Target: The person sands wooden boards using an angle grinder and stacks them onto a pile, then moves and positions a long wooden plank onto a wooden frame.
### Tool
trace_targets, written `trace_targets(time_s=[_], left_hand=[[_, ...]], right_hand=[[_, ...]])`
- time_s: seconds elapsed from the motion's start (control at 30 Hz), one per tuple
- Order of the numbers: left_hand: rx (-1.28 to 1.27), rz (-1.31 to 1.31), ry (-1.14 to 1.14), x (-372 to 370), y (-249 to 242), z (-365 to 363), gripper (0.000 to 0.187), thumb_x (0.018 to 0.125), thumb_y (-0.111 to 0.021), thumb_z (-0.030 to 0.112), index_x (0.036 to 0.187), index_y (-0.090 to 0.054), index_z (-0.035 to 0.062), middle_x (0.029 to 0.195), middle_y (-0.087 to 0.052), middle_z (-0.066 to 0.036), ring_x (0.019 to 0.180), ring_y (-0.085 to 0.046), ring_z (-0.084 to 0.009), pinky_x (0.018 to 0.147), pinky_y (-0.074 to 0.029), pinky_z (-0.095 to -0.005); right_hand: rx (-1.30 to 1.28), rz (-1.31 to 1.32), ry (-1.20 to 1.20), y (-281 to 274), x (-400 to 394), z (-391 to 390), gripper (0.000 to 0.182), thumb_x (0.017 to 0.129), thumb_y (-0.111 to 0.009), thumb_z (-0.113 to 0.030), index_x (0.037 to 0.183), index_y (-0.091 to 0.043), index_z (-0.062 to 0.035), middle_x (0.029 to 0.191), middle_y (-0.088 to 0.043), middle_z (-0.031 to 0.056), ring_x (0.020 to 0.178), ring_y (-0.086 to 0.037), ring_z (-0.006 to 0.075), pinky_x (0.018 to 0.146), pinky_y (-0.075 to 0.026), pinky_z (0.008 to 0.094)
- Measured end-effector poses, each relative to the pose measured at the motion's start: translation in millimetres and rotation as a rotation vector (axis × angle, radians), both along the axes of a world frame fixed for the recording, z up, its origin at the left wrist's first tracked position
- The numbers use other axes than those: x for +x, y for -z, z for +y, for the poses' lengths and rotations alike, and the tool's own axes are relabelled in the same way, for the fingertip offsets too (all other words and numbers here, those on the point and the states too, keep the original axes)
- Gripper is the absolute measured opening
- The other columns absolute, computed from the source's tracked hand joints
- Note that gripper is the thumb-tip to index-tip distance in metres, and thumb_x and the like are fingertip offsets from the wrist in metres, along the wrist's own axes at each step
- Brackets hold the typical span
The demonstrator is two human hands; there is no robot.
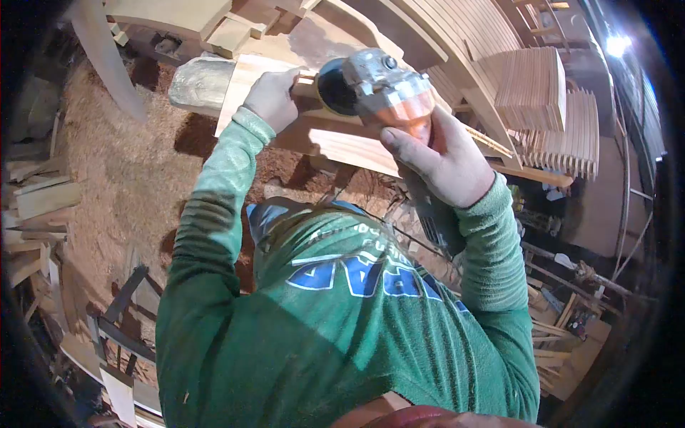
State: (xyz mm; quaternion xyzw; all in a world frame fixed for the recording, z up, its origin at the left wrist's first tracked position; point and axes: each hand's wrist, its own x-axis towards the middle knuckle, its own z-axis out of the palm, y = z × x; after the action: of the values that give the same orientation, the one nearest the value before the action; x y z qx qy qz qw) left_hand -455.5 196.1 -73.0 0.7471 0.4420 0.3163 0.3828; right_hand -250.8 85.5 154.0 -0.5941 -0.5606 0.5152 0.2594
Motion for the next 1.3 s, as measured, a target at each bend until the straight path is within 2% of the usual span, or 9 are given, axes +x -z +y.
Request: trace_targets(time_s=[0.17, 0.27, 0.37, 0.57, 0.77, 0.8, 1.03, 1.1, 1.3], left_hand=[[-0.144, -0.008, 0.022, 3, -42, -11, 0.044, 0.076, -0.082, 0.012, 0.115, -0.065, -0.0005, 0.097, -0.075, -0.016, 0.089, -0.073, -0.021, 0.081, -0.058, -0.0334], [-0.078, -0.074, 0.004, 4, -29, -10, 0.047, 0.074, -0.086, 0.016, 0.112, -0.066, -0.0005, 0.096, -0.075, -0.016, 0.09, -0.073, -0.0244, 0.081, -0.058, -0.0347], [0.049, -0.018, -0.01, 4, -23, -9, 0.054, 0.069, -0.089, 0.015, 0.113, -0.065, -0.0026, 0.099, -0.074, -0.017, 0.091, -0.073, -0.0217, 0.083, -0.058, -0.0343], [0.033, -0.031, -0.034, 2, -14, -13, 0.051, 0.069, -0.089, 0.01, 0.111, -0.064, -0.0032, 0.098, -0.074, -0.012, 0.093, -0.07, -0.0178, 0.085, -0.057, -0.0327], [-0.096, -0.1, -0.047, -3, -5, -13, 0.048, 0.074, -0.083, -0.003, 0.116, -0.06, -0.0045, 0.105, -0.072, -0.011, 0.096, -0.07, -0.0171, 0.087, -0.057, -0.0312], [-0.158, -0.173, -0.038, -8, 8, -10, 0.046, 0.075, -0.08, -0.006, 0.116, -0.06, -0.0035, 0.107, -0.071, -0.01, 0.097, -0.069, -0.0181, 0.087, -0.058, -0.0319], [-0.005, 0.021, -0.116, -12, 4, -10, 0.044, 0.073, -0.083, -0.005, 0.112, -0.063, -0.004, 0.108, -0.071, -0.01, 0.099, -0.068, -0.0183, 0.088, -0.057, -0.032], [0.193, 0.161, -0.074, -20, 10, -4, 0.066, 0.065, -0.089, 0.002, 0.123, -0.06, -0.0006, 0.123, -0.063, -0.011, 0.109, -0.064, -0.024, 0.095, -0.054, -0.0361], [0.045, 0.047, -0.06, -28, 21, 3, 0.068, 0.066, -0.086, -0.005, 0.127, -0.056, -0.0023, 0.13, -0.06, -0.013, 0.115, -0.062, -0.0233, 0.098, -0.055, -0.0363]], right_hand=[[-0.12, -0.099, 0.14, -2, 43, -16, 0.05, 0.093, -0.071, -0.02, 0.131, -0.05, 0.0053, 0.117, -0.064, 0.0094, 0.107, -0.06, 0.0142, 0.095, -0.048, 0.0317], [-0.105, -0.144, 0.171, -5, 70, -26, 0.051, 0.093, -0.072, -0.021, 0.131, -0.05, 0.0055, 0.116, -0.064, 0.0095, 0.106, -0.06, 0.0141, 0.094, -0.048, 0.0311], [-0.014, -0.262, 0.214, -10, 91, -39, 0.053, 0.091, -0.075, -0.034, 0.128, -0.057, 0.0003, 0.095, -0.068, 0.0015, 0.081, -0.062, 0.0071, 0.075, -0.052, 0.0237], [0.178, -0.332, 0.276, -7, 152, -64, 0.046, 0.089, -0.076, -0.037, 0.112, -0.069, 0.0008, 0.086, -0.071, 0.0022, 0.074, -0.062, 0.0069, 0.072, -0.053, 0.0248], [0.023, -0.269, 0.375, -3, 223, -87, 0.041, 0.092, -0.074, -0.029, 0.116, -0.065, 0.0033, 0.093, -0.065, 0.0004, 0.082, -0.055, 0.0057, 0.074, -0.048, 0.024], [-0.091, -0.288, 0.372, -9, 234, -89, 0.053, 0.092, -0.073, -0.031, 0.13, -0.053, 0.001, 0.115, -0.064, 0.0058, 0.102, -0.059, 0.0114, 0.091, -0.048, 0.0283], [-0.11, -0.308, 0.492, -2, 300, -113, 0.052, 0.092, -0.073, -0.037, 0.124, -0.059, 0.0012, 0.105, -0.066, 0.0041, 0.094, -0.061, 0.0118, 0.085, -0.05, 0.028], [-0.077, -0.337, 0.466, 4, 320, -116, 0.054, 0.091, -0.072, -0.04, 0.124, -0.06, 0.0015, 0.106, -0.067, 0.0053, 0.095, -0.061, 0.0126, 0.087, -0.05, 0.0292], [-0.098, -0.45, 0.485, 7, 357, -120, 0.058, 0.088, -0.074, -0.043, 0.122, -0.061, 0.0019, 0.099, -0.068, 0.0055, 0.088, -0.062, 0.0133, 0.083, -0.051, 0.0308]])
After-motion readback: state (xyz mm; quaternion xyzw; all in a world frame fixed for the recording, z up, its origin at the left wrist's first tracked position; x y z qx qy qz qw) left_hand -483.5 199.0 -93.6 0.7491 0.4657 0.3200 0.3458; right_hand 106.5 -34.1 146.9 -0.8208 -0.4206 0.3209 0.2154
